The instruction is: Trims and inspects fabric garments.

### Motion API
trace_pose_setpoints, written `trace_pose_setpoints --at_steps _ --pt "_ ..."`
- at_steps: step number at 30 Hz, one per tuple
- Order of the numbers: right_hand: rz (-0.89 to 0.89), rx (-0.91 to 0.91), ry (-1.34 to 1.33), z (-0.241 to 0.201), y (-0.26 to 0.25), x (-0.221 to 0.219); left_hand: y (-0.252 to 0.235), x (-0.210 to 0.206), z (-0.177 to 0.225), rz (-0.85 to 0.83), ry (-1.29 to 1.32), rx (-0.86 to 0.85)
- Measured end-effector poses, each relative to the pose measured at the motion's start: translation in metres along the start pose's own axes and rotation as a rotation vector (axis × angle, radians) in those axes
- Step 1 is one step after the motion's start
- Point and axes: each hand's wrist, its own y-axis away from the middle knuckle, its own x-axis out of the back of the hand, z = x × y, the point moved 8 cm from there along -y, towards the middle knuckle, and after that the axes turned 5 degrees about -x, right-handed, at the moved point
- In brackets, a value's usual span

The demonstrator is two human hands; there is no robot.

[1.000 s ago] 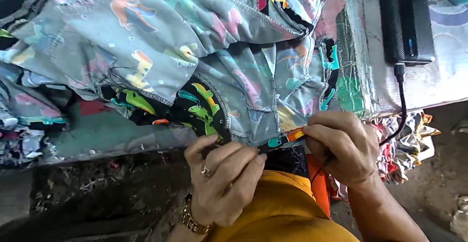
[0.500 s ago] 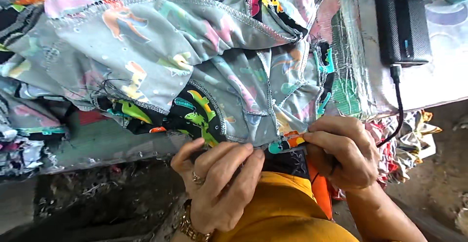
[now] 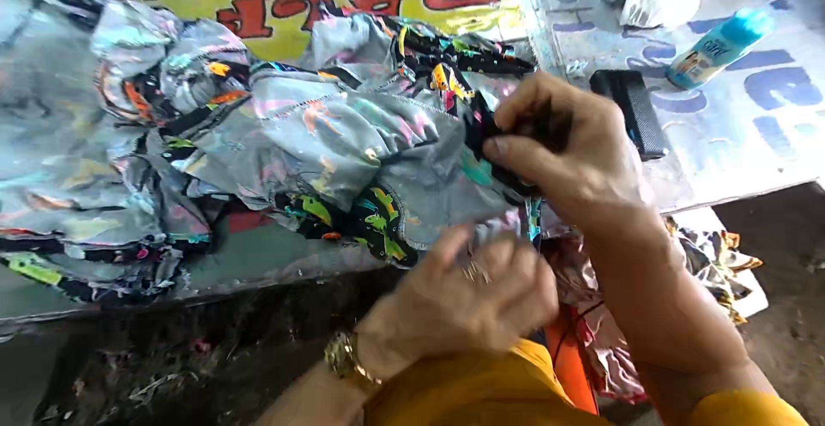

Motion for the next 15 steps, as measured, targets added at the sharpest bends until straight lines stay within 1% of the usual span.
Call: trace_pose_setpoints --at_steps 3,4,5,7,9,10,12,13,15 --pt "-0.013 0.041 -0.023 -0.017 -0.04 -0.004 -0.017 0.011 -0.059 -0.07 -0.216 0.028" --pt "-0.024 0.052 -0.022 -0.022 -0.048 -0.005 -0.019 0.02 -0.081 -0.092 -0.285 0.064" --pt "-0.034 0.068 0.007 -0.025 -0.051 -0.004 -0.017 0.027 -0.104 -0.148 -0.341 0.114" --pt "-0.058 0.089 0.133 -0.025 -0.048 -0.002 0.001 0.035 -0.147 -0.288 -0.355 0.225" --pt "-0.111 0.058 0.283 -0.01 -0.033 -0.002 0.03 0.026 -0.18 -0.434 -0.324 0.345" --pt "-0.167 0.02 0.372 0.002 -0.023 -0.002 0.045 0.018 -0.193 -0.493 -0.318 0.407" --pt "-0.255 -0.043 0.599 0.031 0.002 -0.002 0.066 0.012 -0.205 -0.527 -0.321 0.513" --pt "-0.255 -0.057 0.716 0.043 0.015 0.002 0.064 0.018 -0.202 -0.492 -0.34 0.546" --pt "-0.223 -0.097 0.826 0.06 0.038 0.017 0.041 0.032 -0.179 -0.329 -0.349 0.564"
